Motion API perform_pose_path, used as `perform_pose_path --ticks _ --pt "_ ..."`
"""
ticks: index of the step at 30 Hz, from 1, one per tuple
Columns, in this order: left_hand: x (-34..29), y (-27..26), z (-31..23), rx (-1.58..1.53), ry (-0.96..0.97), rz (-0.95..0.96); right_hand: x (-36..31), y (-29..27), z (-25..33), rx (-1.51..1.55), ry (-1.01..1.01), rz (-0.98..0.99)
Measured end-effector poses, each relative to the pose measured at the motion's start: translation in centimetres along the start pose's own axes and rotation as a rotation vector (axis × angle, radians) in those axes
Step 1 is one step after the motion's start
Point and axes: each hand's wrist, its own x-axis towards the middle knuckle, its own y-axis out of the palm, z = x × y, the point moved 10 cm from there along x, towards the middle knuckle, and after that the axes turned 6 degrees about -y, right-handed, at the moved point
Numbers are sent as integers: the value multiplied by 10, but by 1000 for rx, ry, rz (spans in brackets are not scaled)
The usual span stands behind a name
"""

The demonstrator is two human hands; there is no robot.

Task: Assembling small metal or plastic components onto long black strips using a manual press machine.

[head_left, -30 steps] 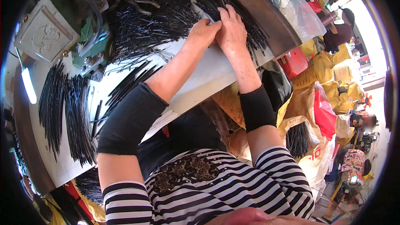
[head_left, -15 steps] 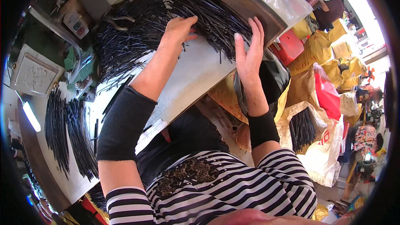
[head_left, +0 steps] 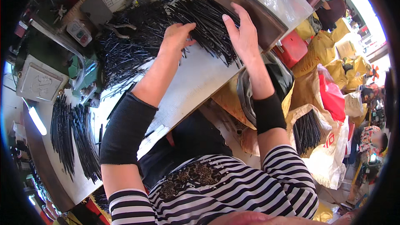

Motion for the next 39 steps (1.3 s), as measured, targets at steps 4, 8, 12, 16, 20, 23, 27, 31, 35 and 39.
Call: perform_pose_path --ticks 4,8,12,16,20,23,27,31,35,39 --pt "-1 2 0 48 -19 -14 16 42 -48 -237 166 367" --pt "-3 5 -6 95 -9 21 10 60 -37 -340 107 455" --pt "-2 -7 -11 160 -11 -9 8 63 -16 -313 26 508" --pt "-3 -4 -13 149 -21 1 28 36 -27 -336 12 360" --pt "-5 2 -15 181 -35 -14 26 55 -61 -421 199 525" --pt "0 -2 -14 184 -25 -13 31 61 -62 -472 177 537" --pt "2 -5 -14 210 -33 5 35 67 -56 -517 49 535" --pt "0 -3 -15 189 -25 11 40 82 -58 -641 -60 528" --pt "8 -11 -10 192 -32 -3 55 92 -41 -794 -282 456" --pt "-7 -6 -17 154 -2 -50 55 106 -44 -874 -455 541"
